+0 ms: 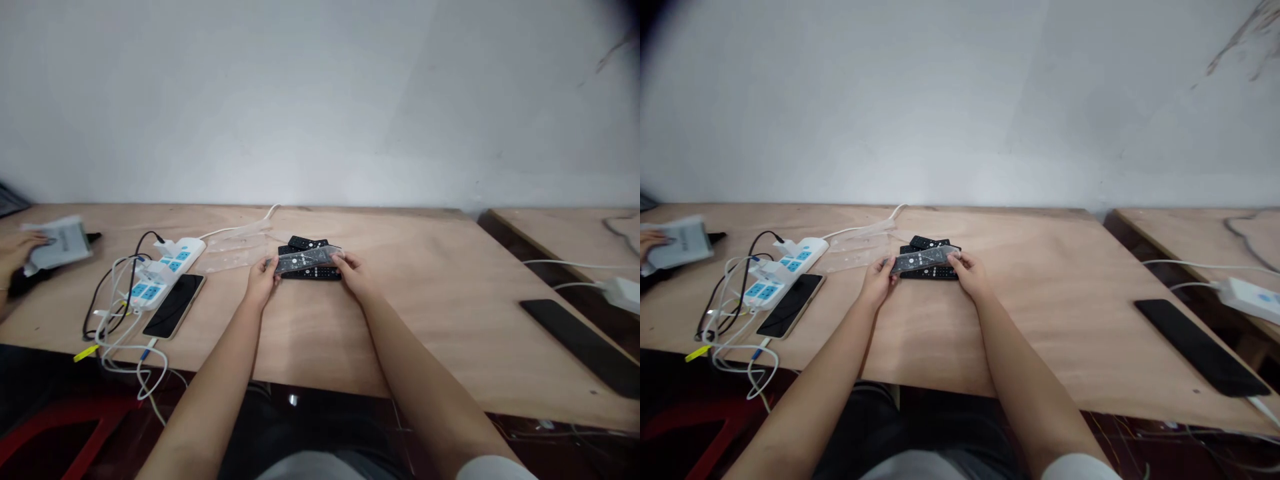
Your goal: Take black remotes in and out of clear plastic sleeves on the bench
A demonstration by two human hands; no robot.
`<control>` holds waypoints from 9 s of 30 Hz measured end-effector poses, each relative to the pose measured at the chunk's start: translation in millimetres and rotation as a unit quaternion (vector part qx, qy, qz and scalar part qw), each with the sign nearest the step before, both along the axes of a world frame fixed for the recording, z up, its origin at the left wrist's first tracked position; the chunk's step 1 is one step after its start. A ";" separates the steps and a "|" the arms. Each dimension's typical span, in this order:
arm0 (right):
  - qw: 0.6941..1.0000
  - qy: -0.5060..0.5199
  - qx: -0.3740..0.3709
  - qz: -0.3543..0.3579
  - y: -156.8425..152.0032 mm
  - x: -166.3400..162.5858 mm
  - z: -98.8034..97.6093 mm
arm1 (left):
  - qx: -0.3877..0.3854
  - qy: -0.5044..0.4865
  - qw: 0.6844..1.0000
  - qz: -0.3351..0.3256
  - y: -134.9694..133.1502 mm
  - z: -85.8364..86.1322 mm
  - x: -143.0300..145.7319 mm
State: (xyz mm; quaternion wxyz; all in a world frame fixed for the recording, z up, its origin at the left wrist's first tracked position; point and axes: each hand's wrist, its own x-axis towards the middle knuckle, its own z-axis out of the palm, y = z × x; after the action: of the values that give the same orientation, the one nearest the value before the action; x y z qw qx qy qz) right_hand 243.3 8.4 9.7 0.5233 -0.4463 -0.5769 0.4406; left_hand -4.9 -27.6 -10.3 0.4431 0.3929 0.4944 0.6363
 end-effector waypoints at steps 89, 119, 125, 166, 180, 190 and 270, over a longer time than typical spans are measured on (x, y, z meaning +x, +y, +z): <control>0.960 0.264 -0.085 -0.021 17.2 16.4 -21.3 | -0.022 -0.109 0.994 0.019 -2.1 9.4 -2.1; 0.962 0.255 -0.100 -0.019 25.4 17.7 -26.4 | -0.003 -0.285 0.958 0.000 -3.8 19.1 -18.6; 0.972 0.221 -0.083 -0.024 23.7 13.8 -25.7 | 0.005 -0.037 0.999 -0.027 -2.9 6.5 -3.9; 0.932 -0.358 0.013 -0.056 -0.5 26.5 -10.3 | 0.058 0.281 0.958 -0.003 -16.7 6.8 13.0; 0.838 -0.545 0.036 0.005 -25.1 51.2 -20.6 | 0.031 0.323 0.946 -0.010 -20.1 1.7 -1.9; 0.834 -0.550 0.044 0.002 -22.5 51.6 -24.2 | 0.029 0.310 0.950 -0.007 -20.0 -0.3 -1.3; 0.829 -0.558 0.026 0.017 -25.5 50.5 -12.9 | -0.030 0.620 0.784 -0.024 -28.4 10.1 -0.6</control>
State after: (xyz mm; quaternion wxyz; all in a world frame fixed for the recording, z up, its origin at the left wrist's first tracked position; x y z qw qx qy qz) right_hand 293.7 -17.1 -3.2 0.1160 -0.5929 -0.7892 0.1101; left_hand -5.6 -55.9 -0.3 0.0679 0.7008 0.6717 0.2302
